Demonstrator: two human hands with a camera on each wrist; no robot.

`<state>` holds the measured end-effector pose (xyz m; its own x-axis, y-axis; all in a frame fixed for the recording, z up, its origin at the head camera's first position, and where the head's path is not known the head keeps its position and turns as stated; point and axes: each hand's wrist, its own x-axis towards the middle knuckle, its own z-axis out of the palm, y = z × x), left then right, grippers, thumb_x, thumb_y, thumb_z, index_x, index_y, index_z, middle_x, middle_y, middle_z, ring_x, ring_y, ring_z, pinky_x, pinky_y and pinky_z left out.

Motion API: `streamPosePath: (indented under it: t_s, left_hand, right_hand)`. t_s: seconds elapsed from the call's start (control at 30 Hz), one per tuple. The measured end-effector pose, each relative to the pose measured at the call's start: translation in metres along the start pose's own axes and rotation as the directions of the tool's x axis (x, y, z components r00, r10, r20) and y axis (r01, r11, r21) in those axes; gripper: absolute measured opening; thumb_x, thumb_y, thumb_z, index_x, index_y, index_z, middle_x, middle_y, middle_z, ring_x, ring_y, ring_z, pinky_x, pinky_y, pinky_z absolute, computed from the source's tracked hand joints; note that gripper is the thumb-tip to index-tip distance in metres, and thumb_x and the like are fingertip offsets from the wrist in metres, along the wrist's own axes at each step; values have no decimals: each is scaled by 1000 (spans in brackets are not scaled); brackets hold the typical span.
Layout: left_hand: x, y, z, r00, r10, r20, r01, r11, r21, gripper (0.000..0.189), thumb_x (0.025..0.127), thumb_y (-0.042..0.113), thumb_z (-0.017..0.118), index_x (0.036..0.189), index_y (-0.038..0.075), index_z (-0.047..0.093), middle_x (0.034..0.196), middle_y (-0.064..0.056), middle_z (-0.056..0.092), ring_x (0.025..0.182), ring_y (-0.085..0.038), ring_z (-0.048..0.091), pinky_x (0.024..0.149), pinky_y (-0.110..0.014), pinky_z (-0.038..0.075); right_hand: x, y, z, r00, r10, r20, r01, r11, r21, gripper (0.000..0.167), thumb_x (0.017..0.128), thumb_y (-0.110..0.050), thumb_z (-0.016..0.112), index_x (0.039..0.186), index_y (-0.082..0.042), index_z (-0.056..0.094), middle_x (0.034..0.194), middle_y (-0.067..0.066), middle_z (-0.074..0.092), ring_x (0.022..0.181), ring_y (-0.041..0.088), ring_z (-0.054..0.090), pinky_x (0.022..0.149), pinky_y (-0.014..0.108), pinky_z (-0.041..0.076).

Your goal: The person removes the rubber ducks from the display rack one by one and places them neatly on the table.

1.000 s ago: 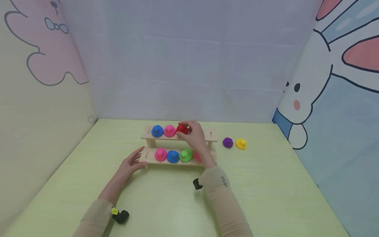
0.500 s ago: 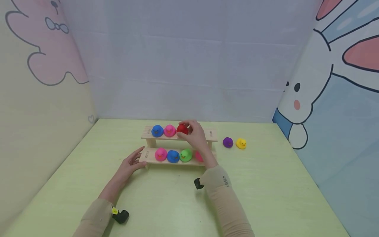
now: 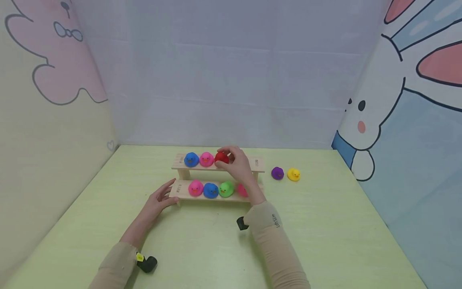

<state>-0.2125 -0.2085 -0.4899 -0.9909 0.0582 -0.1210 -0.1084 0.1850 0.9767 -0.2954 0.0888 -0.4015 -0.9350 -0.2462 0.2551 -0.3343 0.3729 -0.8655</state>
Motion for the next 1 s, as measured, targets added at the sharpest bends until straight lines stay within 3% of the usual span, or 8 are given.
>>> streamPosePath:
  t_s: [1.0]
  left_hand:
    - [1,-1,0,1000,-2,-2,2,1000,6,75,91,27,73,154,33,33,154,-13,43,135,-34,50,119,-53,33]
  right_hand:
    - [1,1,-2,1000,4,15,-4,1000,8,37,89,-25,75,124,-21,63,118,4,59,102,22,54,88,28,50]
